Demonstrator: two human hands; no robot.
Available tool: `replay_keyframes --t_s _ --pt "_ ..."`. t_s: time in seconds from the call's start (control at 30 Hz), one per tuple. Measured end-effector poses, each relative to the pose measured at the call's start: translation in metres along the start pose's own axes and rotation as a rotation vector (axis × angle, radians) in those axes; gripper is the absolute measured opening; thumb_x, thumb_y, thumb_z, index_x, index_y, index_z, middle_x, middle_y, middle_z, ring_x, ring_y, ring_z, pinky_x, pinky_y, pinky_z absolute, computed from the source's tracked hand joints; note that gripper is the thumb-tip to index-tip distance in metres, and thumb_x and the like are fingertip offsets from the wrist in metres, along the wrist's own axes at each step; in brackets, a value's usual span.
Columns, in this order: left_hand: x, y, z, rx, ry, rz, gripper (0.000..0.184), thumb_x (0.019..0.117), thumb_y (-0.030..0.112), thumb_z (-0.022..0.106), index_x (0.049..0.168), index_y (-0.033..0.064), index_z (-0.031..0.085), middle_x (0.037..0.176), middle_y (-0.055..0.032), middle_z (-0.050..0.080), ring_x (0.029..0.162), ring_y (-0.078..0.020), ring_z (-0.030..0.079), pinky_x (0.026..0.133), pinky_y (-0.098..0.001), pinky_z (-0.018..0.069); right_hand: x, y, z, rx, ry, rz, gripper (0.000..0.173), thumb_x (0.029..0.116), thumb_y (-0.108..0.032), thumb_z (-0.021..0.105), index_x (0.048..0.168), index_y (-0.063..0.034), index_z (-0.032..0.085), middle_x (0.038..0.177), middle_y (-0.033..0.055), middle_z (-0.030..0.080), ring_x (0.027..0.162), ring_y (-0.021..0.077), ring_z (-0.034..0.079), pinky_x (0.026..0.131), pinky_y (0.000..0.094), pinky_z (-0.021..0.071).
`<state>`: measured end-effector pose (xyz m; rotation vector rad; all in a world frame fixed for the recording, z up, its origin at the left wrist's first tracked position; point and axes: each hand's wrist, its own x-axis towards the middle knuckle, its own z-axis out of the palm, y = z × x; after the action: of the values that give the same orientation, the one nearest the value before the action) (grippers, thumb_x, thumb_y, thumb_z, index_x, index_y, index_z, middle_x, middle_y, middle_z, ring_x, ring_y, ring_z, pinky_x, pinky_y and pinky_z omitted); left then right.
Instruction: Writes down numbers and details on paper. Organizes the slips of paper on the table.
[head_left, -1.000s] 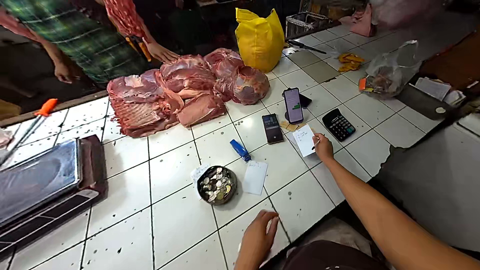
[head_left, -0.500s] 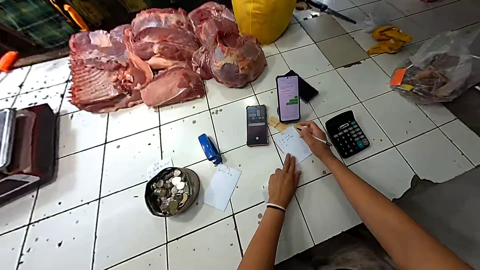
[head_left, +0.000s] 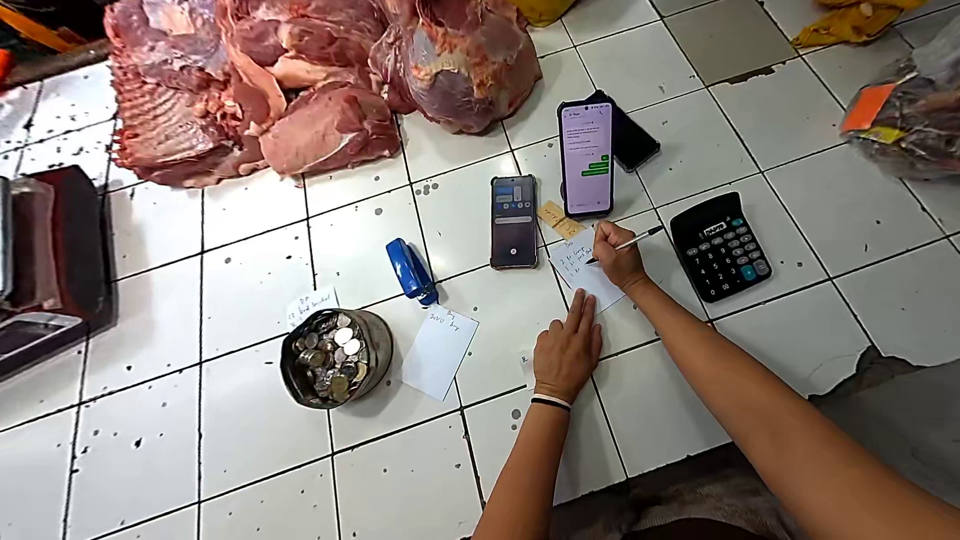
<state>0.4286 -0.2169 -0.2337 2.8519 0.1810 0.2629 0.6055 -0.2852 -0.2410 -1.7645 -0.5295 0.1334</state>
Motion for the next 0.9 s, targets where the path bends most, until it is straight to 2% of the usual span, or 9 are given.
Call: replay_keyframes --t_s 0.13,0.27,0.53,0.7,0.9 --pt "0.0004 -0.0003 0.0007 -0.002 -0.017 -0.004 0.046 0.1009 0.027 0.047 0.140 0.0121 0.065 0.144 -0.0044 0.062 0.073 -0.0277 0.070 0.055 -0.0412 0.0486 0.0030 0.0001 0.0029 -0.078 0.015 -0.033 0.020 0.0818 -0.004 0.050 0.065 -0.0125 0.042 0.053 -0.0068 0.035 0.046 0.0026 0.033 0.047 0.0228 0.0275" --pt "0.0007 -0.0006 0.0022 -0.003 -0.001 -0.002 0.045 0.1004 0.026 0.047 0.139 0.0127 0.066 0.143 -0.0045 0.063 0.072 -0.0268 0.069 0.054 -0.0406 0.0486 0.0032 -0.0018 0.0019 -0.117 0.005 -0.040 0.018 0.0819 -0.004 0.051 0.067 -0.0103 0.044 0.053 -0.0056 0.036 0.047 0.0042 0.035 0.048 0.0246 0.0292" --pt "0.0010 -0.0013 0.0025 0.010 0.013 0.006 0.044 0.0997 0.025 0.048 0.138 0.0129 0.067 0.142 -0.0046 0.064 0.070 -0.0260 0.069 0.054 -0.0396 0.0483 0.0034 -0.0004 0.0018 -0.106 0.034 -0.051 0.019 0.0816 -0.003 0.050 0.066 -0.0113 0.043 0.052 -0.0062 0.035 0.046 0.0035 0.034 0.048 0.0241 0.0280" --pt "0.0007 -0.0016 0.0035 0.023 0.026 0.008 0.044 0.0998 0.025 0.047 0.138 0.0139 0.067 0.141 -0.0033 0.065 0.069 -0.0249 0.068 0.053 -0.0390 0.0474 0.0043 0.0007 0.0011 -0.023 0.085 -0.023 0.021 0.0818 -0.002 0.050 0.065 -0.0128 0.042 0.054 -0.0078 0.035 0.047 0.0007 0.034 0.048 0.0206 0.0280" --pt "0.0002 -0.0016 0.0031 0.013 0.015 0.004 0.045 0.1000 0.025 0.047 0.138 0.0131 0.067 0.142 -0.0045 0.064 0.071 -0.0263 0.068 0.054 -0.0397 0.0481 0.0048 -0.0010 0.0001 -0.048 0.033 -0.017 0.020 0.0816 -0.003 0.050 0.066 -0.0117 0.043 0.053 -0.0070 0.035 0.048 0.0021 0.034 0.049 0.0224 0.0282"
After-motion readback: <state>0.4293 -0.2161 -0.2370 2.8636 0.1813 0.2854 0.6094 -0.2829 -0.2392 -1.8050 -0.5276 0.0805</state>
